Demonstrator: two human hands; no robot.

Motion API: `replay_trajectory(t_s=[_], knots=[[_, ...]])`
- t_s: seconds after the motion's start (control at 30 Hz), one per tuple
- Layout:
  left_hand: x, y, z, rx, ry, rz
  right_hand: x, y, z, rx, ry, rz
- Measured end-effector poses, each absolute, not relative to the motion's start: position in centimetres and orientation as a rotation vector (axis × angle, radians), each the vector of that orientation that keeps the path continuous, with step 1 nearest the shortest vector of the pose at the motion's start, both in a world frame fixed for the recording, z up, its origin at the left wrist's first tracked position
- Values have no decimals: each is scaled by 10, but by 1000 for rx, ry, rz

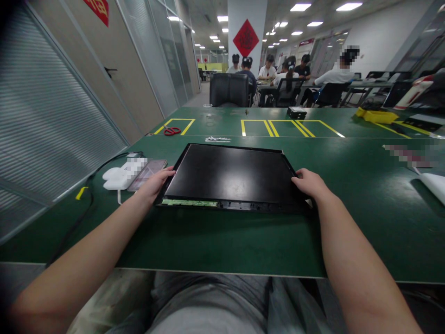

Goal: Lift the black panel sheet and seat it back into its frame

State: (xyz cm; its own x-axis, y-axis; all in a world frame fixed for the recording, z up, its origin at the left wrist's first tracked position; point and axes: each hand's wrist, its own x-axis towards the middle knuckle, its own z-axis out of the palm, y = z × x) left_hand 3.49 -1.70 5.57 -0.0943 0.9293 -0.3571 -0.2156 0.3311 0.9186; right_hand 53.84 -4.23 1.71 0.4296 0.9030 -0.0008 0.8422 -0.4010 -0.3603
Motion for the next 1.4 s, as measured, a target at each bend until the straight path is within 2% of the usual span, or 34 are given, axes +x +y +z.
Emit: replay_trajectory(t_s=[0.13, 0.4, 0.97, 1.4], knots=[[39, -16, 52, 760, 1204, 1049, 537, -42, 16, -2383, -1496, 276], [40, -22, 55, 748, 1332, 1097, 533, -42, 16, -2408, -1489, 273], [28, -17, 46, 924, 903, 1188, 533, -44, 19, -2401, -1490, 293], [26, -24, 51, 1046, 774, 1182, 534, -46, 17, -2364, -1463, 312]])
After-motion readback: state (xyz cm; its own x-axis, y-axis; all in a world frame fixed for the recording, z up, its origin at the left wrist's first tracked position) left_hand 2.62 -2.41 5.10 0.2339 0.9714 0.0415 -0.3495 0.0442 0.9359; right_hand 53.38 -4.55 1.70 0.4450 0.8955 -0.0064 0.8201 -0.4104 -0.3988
